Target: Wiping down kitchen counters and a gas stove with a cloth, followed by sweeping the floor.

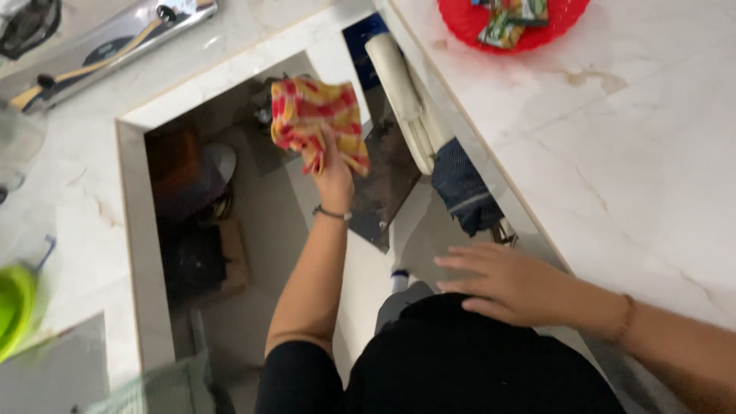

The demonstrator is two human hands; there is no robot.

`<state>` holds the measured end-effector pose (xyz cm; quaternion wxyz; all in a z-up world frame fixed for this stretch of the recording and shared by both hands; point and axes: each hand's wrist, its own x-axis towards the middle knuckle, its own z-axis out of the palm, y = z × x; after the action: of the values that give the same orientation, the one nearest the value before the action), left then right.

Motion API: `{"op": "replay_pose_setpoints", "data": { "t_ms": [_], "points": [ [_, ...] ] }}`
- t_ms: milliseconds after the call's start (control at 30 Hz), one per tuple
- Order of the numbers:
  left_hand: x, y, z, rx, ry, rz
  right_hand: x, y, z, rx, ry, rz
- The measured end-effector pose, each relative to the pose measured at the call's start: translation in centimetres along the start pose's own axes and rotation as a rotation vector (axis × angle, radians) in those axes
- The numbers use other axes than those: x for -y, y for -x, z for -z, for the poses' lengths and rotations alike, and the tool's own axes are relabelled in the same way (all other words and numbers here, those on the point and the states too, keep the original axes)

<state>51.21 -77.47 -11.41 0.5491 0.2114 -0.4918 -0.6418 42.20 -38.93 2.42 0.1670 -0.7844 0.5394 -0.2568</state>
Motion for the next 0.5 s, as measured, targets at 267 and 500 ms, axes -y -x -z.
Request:
{"op": "replay_pose_setpoints", "data": {
  "t_ms": [267,500],
  "points": [
    [-1.5,-20.3,-14.7,0.734,0.435,-0.178,-7.9,5.2,0.2,-0.072,0.165,-0.514],
    [11.3,-29.8,-19.5,0.765,-0.952,-0.918,-10.9,8.6,-1.5,-0.299,0.453,-0.943]
  ]
}}
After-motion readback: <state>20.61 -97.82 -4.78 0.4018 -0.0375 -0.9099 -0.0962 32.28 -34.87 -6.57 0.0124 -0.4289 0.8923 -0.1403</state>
